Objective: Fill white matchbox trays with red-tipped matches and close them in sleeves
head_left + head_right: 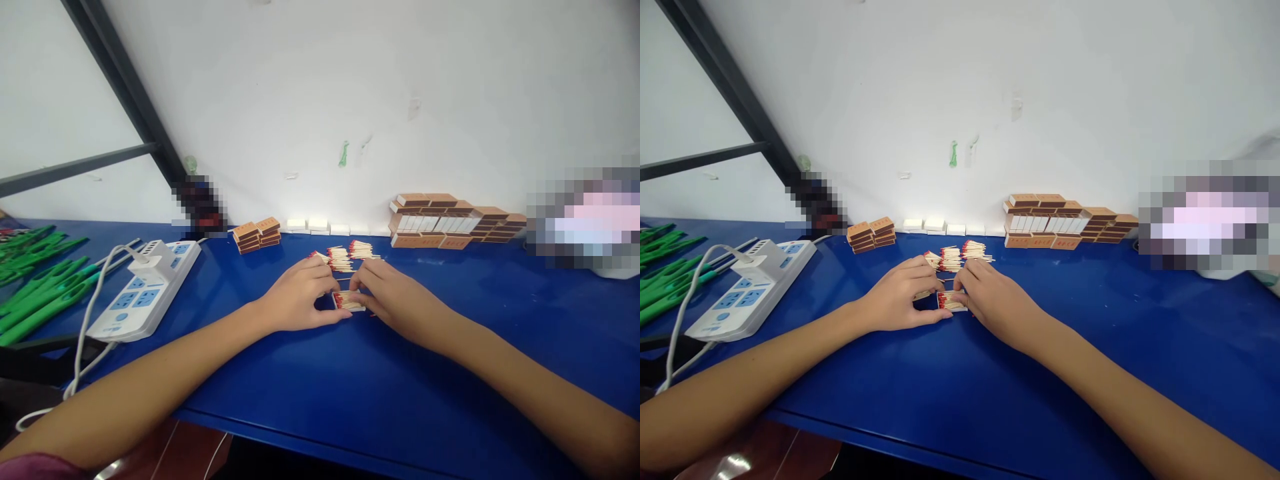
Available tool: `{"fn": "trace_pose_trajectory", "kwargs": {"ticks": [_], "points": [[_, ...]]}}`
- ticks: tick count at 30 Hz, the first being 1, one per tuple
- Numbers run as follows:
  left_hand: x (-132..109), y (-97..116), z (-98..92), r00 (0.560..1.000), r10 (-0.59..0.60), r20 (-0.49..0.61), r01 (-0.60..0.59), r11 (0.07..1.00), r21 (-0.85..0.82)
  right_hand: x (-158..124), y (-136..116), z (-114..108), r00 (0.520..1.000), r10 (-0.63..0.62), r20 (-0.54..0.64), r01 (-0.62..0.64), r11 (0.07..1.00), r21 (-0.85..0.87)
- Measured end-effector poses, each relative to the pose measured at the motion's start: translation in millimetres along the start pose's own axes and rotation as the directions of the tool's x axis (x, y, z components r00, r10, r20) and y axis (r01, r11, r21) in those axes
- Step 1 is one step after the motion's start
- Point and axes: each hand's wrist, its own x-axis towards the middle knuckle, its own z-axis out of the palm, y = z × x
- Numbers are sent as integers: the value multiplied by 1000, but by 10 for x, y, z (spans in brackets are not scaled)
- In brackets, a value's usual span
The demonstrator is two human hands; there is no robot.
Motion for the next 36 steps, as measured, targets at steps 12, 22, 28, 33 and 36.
{"fn": "trace_pose_trajectory", "kwargs": {"ticks": [12,22,28,33,36], "points": [[14,1,-26,1000,-10,-6,10,1000,-5,-20,1,-40,997,50,55,-53,996,74],[-15,-20,3,1000,-9,-9,9,1000,-17,-25,1,-51,987,108,116,-129,973,192],[0,-26,5,1000,15,-26,-15,1000,-11,-41,2,1,993,107,54,-116,972,206],[7,-23,4,999,37,-7,-36,999,28,-34,-17,-40,997,83,-7,-81,981,178],[8,-12,-2,998,57,-6,-57,998,41,-43,-39,-48,999,52,5,-52,988,146]]}}
